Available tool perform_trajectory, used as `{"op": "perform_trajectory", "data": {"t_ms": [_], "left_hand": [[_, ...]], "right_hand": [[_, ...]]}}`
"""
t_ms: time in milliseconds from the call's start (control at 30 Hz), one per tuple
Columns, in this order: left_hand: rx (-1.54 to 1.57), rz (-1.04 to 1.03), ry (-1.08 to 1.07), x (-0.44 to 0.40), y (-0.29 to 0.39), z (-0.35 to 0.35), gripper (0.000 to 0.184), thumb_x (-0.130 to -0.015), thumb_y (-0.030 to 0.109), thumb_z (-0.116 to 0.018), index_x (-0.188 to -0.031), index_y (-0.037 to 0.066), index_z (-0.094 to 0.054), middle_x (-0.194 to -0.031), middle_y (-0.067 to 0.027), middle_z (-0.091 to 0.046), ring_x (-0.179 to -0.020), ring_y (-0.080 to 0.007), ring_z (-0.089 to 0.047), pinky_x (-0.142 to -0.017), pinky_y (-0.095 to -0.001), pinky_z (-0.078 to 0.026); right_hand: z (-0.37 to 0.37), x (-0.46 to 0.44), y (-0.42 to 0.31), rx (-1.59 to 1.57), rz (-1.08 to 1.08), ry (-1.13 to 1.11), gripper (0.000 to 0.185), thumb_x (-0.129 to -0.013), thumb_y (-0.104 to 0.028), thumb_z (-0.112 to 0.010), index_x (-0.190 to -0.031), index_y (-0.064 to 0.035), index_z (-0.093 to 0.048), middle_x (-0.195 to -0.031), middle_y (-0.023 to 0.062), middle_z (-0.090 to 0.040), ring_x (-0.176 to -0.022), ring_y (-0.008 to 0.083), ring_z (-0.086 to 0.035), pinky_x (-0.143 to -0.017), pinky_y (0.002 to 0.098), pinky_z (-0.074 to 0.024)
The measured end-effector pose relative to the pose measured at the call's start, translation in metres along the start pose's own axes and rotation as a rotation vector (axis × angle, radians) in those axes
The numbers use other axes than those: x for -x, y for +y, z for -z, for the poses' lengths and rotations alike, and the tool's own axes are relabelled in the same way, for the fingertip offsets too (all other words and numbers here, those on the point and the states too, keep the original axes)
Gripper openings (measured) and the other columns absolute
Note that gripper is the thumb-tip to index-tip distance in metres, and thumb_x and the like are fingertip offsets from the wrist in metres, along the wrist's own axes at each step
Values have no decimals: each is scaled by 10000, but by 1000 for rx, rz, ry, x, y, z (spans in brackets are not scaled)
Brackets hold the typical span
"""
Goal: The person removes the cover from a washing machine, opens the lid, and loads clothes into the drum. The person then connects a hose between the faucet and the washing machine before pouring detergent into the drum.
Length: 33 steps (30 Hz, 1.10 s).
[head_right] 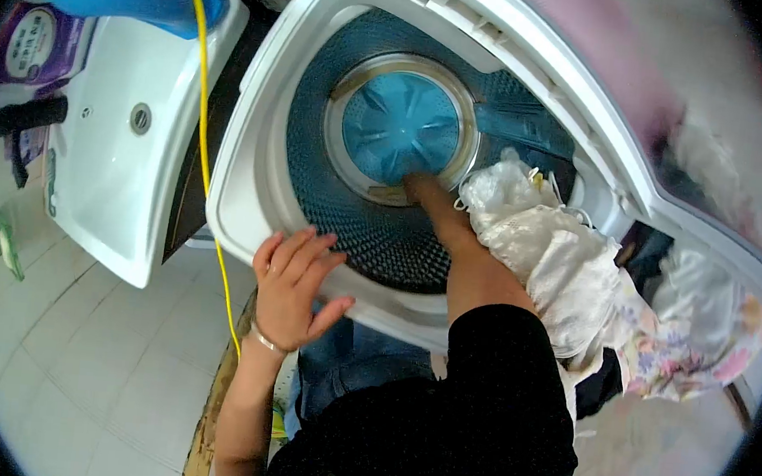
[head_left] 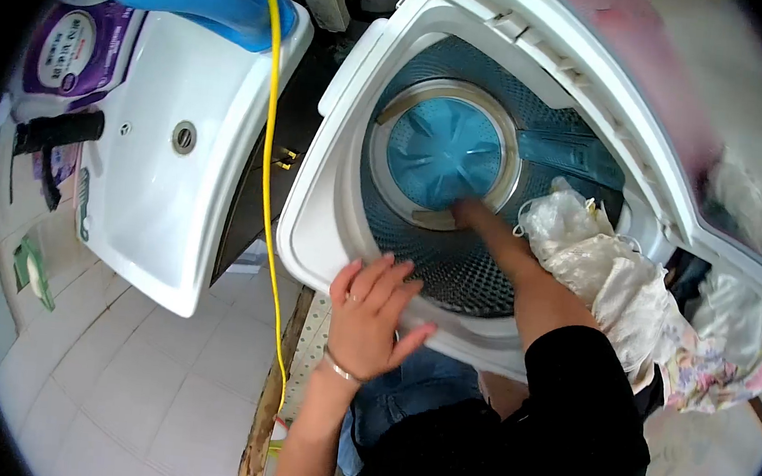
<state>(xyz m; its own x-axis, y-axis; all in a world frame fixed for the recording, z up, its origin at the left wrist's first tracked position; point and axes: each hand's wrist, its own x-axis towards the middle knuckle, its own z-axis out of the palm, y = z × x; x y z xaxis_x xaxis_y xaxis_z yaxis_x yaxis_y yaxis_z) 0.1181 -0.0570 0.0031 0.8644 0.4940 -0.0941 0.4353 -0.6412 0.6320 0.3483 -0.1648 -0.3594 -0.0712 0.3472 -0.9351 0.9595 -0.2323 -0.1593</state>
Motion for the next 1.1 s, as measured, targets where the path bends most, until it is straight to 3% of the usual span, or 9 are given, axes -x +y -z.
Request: {"op": "perform_trajectory", "data": {"t_ms": [133, 233, 300, 500, 733, 867, 933, 1033, 1100], "left_hand": [[-29, 27, -59, -5, 4, 3, 429, -762, 455, -602, -1017, 111, -635, -1150, -55, -581, -1156, -241, -467, -1040, -436, -191], [-53, 50, -60, -4, 7, 0, 451, -763, 499, -583, -992, 116, -648, -1114, -36, -605, -1146, -232, -473, -1047, -445, -162], [-61, 49, -63, -5, 10, -1, 447, -762, 495, -584, -990, 116, -649, -1114, -33, -606, -1146, -231, -472, -1049, -444, -155], [-92, 44, -77, -5, 12, -1, 409, -734, 463, -612, -963, 126, -648, -1109, -26, -606, -1156, -230, -462, -1060, -450, -135], [-162, -73, -52, -3, 15, -2, 319, -746, 380, -639, -963, 147, -641, -1090, 1, -596, -1170, -225, -451, -1053, -461, -149], [-60, -127, 13, 2, 5, -2, 342, -782, 268, -623, -1087, 118, -585, -1157, -51, -566, -1178, -254, -446, -1054, -454, -166], [9, -115, 43, 5, 7, 0, 370, -800, 208, -611, -1149, 98, -552, -1197, -81, -544, -1183, -269, -444, -1050, -451, -198], [449, 124, 225, 10, 6, 6, 461, -846, 78, -549, -1286, 22, -422, -1324, -145, -436, -1209, -289, -433, -963, -392, -380], [522, 141, 203, 8, 7, 13, 585, -827, 108, -602, -1345, 28, -341, -1348, -161, -410, -1234, -278, -415, -977, -389, -368]], "right_hand": [[-27, -36, 1, -79, -11, -15, 421, -769, -109, -619, -1176, -27, -546, -1185, 195, -554, -1106, 291, -538, -907, 400, -447], [-53, -40, 8, -168, 5, 148, 357, -789, -106, -601, -1131, -10, -574, -1157, 191, -572, -1074, 312, -554, -897, 415, -456], [-51, -34, 8, -188, -85, 216, 279, -811, -126, -566, -1066, -25, -617, -1090, 194, -605, -1038, 323, -571, -855, 423, -471], [-70, -34, 10, -198, -150, 210, 274, -804, -148, -563, -1041, -22, -619, -1051, 188, -616, -1008, 327, -581, -832, 422, -473], [15, 43, -35, -180, -15, 198, 274, -793, -178, -558, -1007, -18, -620, -996, 181, -631, -967, 332, -595, -799, 420, -475], [85, 119, -72, -227, 111, 277, 277, -787, -195, -555, -987, -16, -621, -964, 177, -639, -943, 334, -602, -781, 419, -477], [121, 166, -85, -376, 176, 387, 279, -784, -204, -553, -977, -15, -622, -948, 174, -644, -931, 336, -606, -772, 419, -477], [153, 239, -95, -733, 265, 646, 421, -783, -336, -569, -1051, -12, -588, -1007, 185, -632, -948, 340, -603, -791, 431, -478], [166, 280, -96, -890, 308, 817, 391, -788, -315, -554, -1025, -5, -569, -949, 177, -636, -879, 326, -617, -743, 417, -484]]}}
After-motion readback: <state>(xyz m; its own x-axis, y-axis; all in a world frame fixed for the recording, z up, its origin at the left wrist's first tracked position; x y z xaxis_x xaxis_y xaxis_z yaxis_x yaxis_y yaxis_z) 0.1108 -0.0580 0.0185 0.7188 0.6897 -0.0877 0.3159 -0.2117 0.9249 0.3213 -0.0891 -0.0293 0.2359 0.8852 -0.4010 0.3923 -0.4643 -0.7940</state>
